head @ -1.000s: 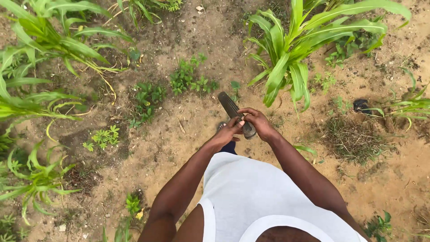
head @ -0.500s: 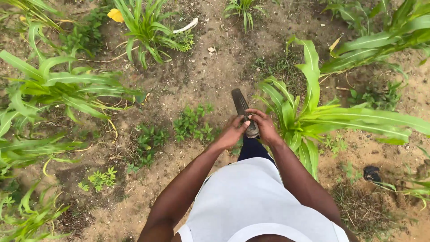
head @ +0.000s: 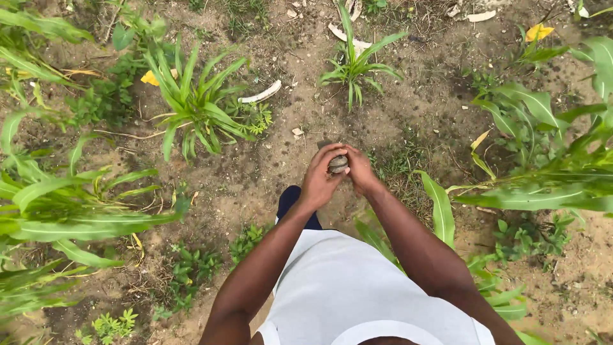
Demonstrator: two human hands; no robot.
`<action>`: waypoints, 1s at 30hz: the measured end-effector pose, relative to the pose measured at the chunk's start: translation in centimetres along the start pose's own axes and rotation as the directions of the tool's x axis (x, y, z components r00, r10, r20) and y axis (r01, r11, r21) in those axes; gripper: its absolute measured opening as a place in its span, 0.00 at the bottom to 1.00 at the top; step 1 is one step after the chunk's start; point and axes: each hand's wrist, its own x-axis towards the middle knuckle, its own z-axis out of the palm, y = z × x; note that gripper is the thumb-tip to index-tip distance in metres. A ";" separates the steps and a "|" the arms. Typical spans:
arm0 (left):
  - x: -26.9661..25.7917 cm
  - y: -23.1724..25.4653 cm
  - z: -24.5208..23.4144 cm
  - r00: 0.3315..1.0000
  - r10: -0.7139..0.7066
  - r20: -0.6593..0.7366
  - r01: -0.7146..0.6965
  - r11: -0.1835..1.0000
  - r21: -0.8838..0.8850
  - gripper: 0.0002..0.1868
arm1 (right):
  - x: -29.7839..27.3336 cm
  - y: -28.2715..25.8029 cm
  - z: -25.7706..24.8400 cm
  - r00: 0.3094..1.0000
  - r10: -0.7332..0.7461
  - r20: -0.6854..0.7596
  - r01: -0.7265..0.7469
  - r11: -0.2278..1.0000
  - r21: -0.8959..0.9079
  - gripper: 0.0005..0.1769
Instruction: Trimming brush and weeding plants in an outdoor garden area using a machete and hands.
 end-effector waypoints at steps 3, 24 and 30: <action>9.3 -3.5 -2.6 0.999 0.035 0.042 -0.035 0.999 0.001 0.22 | 10.2 -0.1 -0.3 0.977 -0.177 0.121 0.194 0.969 -0.150 0.12; 74.6 -17.8 -13.2 0.942 0.228 0.245 -0.242 0.970 0.026 0.23 | 74.7 -8.9 -1.2 0.980 0.189 0.065 -0.200 0.948 0.247 0.23; 93.1 -21.0 -14.5 0.960 0.234 0.151 -0.234 0.972 -0.020 0.22 | 91.2 -20.3 -2.2 0.934 0.298 0.195 -0.301 0.953 -0.014 0.29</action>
